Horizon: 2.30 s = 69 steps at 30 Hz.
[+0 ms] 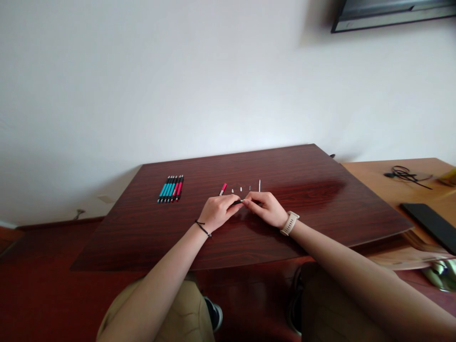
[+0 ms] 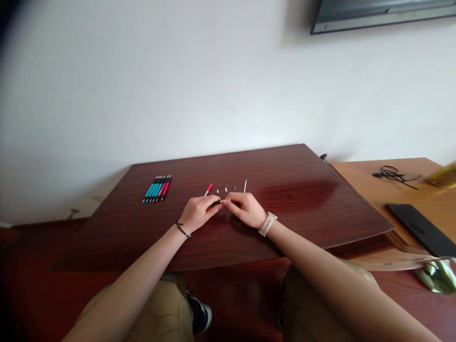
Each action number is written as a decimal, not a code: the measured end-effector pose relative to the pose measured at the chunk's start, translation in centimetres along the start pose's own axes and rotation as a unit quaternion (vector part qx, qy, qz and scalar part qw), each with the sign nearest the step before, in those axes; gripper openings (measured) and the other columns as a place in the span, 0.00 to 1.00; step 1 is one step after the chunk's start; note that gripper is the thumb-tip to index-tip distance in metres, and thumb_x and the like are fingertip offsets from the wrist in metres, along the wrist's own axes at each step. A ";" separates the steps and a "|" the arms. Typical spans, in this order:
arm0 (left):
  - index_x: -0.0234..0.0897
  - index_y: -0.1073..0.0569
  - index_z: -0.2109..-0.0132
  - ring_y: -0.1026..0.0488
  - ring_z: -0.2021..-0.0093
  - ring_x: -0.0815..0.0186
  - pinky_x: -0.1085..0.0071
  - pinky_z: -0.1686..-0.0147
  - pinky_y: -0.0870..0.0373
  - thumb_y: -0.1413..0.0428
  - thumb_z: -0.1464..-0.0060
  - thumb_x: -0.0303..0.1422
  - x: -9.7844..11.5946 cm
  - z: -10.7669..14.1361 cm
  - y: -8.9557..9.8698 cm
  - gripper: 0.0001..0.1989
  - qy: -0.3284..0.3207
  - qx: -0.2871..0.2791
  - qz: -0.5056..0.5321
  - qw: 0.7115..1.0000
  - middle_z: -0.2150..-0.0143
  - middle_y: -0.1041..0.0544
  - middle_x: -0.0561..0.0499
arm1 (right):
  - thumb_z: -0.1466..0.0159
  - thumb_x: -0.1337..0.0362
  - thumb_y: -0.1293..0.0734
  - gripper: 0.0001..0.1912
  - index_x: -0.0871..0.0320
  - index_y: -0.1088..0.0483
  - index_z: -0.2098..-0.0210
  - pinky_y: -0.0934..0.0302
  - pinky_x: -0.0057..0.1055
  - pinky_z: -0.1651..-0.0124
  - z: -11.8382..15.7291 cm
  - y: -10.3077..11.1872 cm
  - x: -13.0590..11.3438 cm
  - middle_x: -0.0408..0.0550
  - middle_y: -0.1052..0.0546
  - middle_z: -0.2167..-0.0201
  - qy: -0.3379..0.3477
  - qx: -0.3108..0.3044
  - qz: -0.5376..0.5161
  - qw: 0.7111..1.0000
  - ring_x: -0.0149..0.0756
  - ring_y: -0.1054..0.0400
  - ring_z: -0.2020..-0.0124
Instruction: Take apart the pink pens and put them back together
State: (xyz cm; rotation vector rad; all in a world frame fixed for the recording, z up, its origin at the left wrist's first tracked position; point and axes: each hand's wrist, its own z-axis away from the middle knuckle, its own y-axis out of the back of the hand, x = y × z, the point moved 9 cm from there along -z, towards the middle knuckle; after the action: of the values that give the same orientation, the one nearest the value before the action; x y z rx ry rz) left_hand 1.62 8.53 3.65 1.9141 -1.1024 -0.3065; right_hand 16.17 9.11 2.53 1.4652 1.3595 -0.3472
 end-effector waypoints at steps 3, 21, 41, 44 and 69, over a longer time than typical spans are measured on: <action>0.39 0.23 0.55 0.18 0.66 0.65 0.70 0.64 0.26 0.47 0.25 0.41 0.0 0.0 -0.2 0.13 -0.003 -0.015 0.003 1.000 0.64 0.17 0.52 | 0.23 0.49 0.37 0.21 0.56 0.29 0.67 0.42 0.30 0.64 0.0 -0.5 0.3 0.41 0.26 0.73 -0.011 -0.023 -0.009 1.000 0.33 0.34 0.71; 0.41 0.32 0.54 0.21 0.67 0.63 0.67 0.66 0.30 0.54 0.23 0.40 -0.5 -0.2 0.2 0.12 0.059 -0.035 0.043 0.997 0.64 0.22 0.53 | 0.21 0.50 0.42 0.24 0.54 0.40 0.71 0.49 0.33 0.64 0.2 0.6 0.1 0.40 0.35 0.75 -0.009 0.023 -0.012 1.000 0.33 0.43 0.72; 0.41 0.34 0.54 0.22 0.66 0.63 0.67 0.64 0.30 0.54 0.23 0.39 -0.8 -0.2 0.4 0.09 0.062 -0.017 0.078 0.995 0.62 0.24 0.52 | 0.21 0.47 0.42 0.26 0.54 0.39 0.72 0.49 0.34 0.64 0.3 0.5 0.5 0.40 0.35 0.75 -0.027 0.016 -0.041 0.999 0.34 0.43 0.72; 0.41 0.34 0.52 0.22 0.65 0.63 0.68 0.64 0.29 0.52 0.24 0.39 -1.0 -0.1 0.4 0.08 0.056 -0.006 0.072 0.996 0.61 0.23 0.52 | 0.21 0.46 0.42 0.27 0.55 0.39 0.72 0.50 0.34 0.65 0.3 0.6 0.6 0.40 0.35 0.75 -0.032 0.020 -0.039 0.999 0.34 0.44 0.72; 0.41 0.30 0.51 0.21 0.67 0.65 0.69 0.66 0.27 0.44 0.28 0.40 -0.7 -0.1 -0.3 0.08 0.048 -0.024 0.050 0.997 0.63 0.21 0.53 | 0.31 0.49 0.27 0.16 0.54 0.23 0.53 0.30 0.38 0.56 -0.1 1.1 1.0 0.50 0.17 0.57 -0.039 0.068 -0.112 0.991 0.41 0.23 0.61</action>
State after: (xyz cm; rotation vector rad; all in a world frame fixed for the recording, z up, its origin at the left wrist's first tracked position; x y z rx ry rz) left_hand 1.42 9.20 3.31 1.8064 -1.1119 -0.1820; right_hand 17.40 9.95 2.36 1.3954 1.4633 -0.6454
